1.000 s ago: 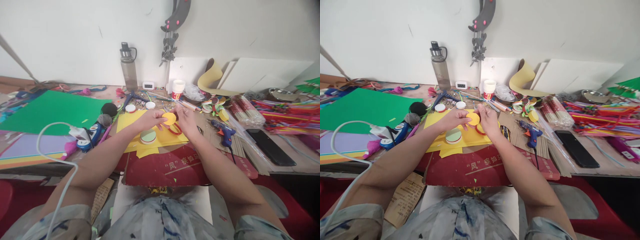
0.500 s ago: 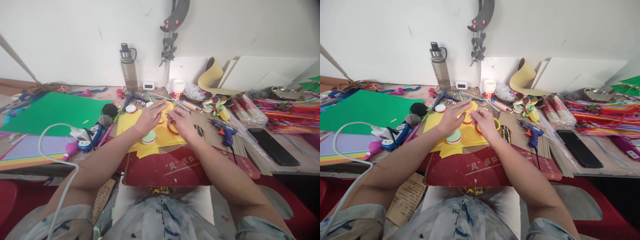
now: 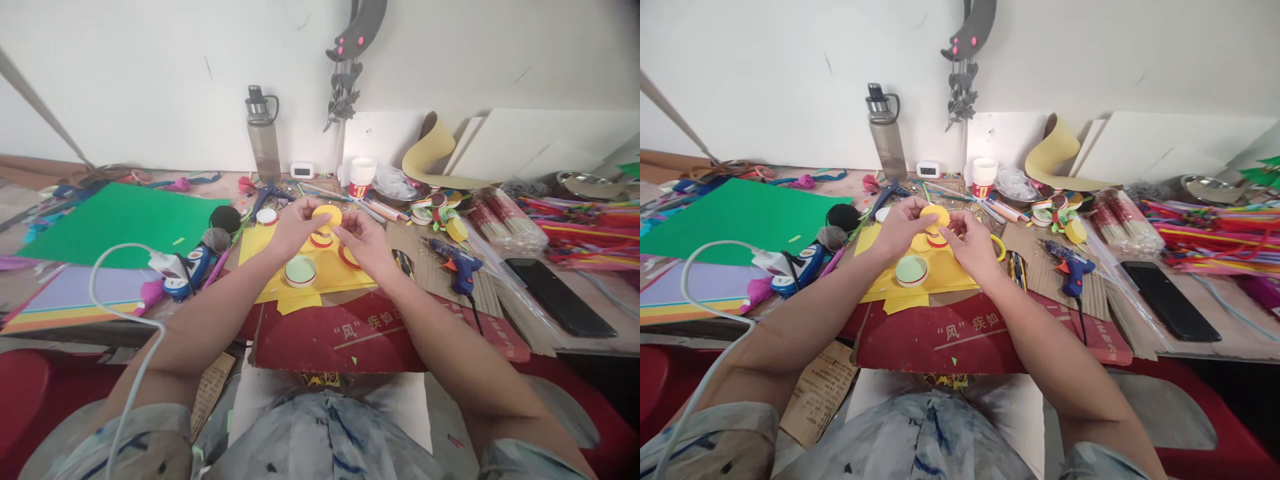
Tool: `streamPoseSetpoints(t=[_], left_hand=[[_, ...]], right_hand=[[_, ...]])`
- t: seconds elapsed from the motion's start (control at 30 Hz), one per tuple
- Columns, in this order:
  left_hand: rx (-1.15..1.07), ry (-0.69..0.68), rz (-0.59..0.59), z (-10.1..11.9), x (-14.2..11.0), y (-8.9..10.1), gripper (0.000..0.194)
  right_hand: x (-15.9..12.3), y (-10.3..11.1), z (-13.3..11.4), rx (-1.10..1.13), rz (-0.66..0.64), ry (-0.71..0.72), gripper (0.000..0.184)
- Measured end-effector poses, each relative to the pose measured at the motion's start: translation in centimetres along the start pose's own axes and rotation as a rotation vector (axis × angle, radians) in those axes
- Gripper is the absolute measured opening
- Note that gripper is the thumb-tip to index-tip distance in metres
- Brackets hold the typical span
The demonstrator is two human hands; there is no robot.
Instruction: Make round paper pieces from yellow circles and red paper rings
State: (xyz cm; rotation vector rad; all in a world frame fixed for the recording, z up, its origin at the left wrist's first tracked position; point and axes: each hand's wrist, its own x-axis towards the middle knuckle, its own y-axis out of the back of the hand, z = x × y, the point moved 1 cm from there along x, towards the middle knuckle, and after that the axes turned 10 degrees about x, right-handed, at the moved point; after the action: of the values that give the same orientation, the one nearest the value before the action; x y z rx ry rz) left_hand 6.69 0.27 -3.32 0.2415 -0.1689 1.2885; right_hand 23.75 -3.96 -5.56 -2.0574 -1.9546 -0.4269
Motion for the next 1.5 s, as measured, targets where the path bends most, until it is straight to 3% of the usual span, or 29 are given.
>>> streamPoseSetpoints(t=[0.33,0.5,0.63,0.7,0.73,0.87,1.03,1.23,1.37,1.5], left_hand=[[0.168,0.014,-0.079,0.2,-0.1,0.2,0.044],[0.024,0.060,0.039,-0.5,0.9,1.3,0.047],[0.080,0.087,0.205,-1.6,2.5,3.3,0.033],[0.187,0.085,0.276,-2.3,3.2,4.3,0.039],[0.248,0.076,0.290,-2.7,3.4,4.7,0.047],[0.447,0.034,0.222,-3.6,3.7,5.6,0.076],[0.464,0.089,0.097,-4.0,3.6,5.6,0.089],[0.444,0.054,0.067,-5.1,4.3,6.3,0.084],[0.610,0.033,0.066,-5.7,4.6,6.8,0.074],[0.785,0.068,0.073,-6.1,4.7,7.1,0.051]], right_hand=[[0.0,0.1,0.0,-0.108,0.046,0.008,0.021],[0.5,0.6,0.4,0.001,0.089,-0.027,0.013],[0.8,0.8,1.2,-0.298,-0.110,0.040,0.010],[0.7,0.5,1.7,-0.501,-0.245,0.124,0.005],[0.5,0.2,2.0,-0.589,-0.296,0.153,0.011],[-0.2,-0.8,2.5,-0.884,-0.426,0.154,0.024],[-0.4,-1.4,1.7,-1.115,-0.433,0.091,0.025],[-0.5,-1.5,0.5,-1.192,-0.425,0.077,0.028],[-0.4,-1.4,0.6,-1.194,-0.421,0.093,0.027],[-0.4,-1.1,0.9,-1.183,-0.385,0.098,0.031]])
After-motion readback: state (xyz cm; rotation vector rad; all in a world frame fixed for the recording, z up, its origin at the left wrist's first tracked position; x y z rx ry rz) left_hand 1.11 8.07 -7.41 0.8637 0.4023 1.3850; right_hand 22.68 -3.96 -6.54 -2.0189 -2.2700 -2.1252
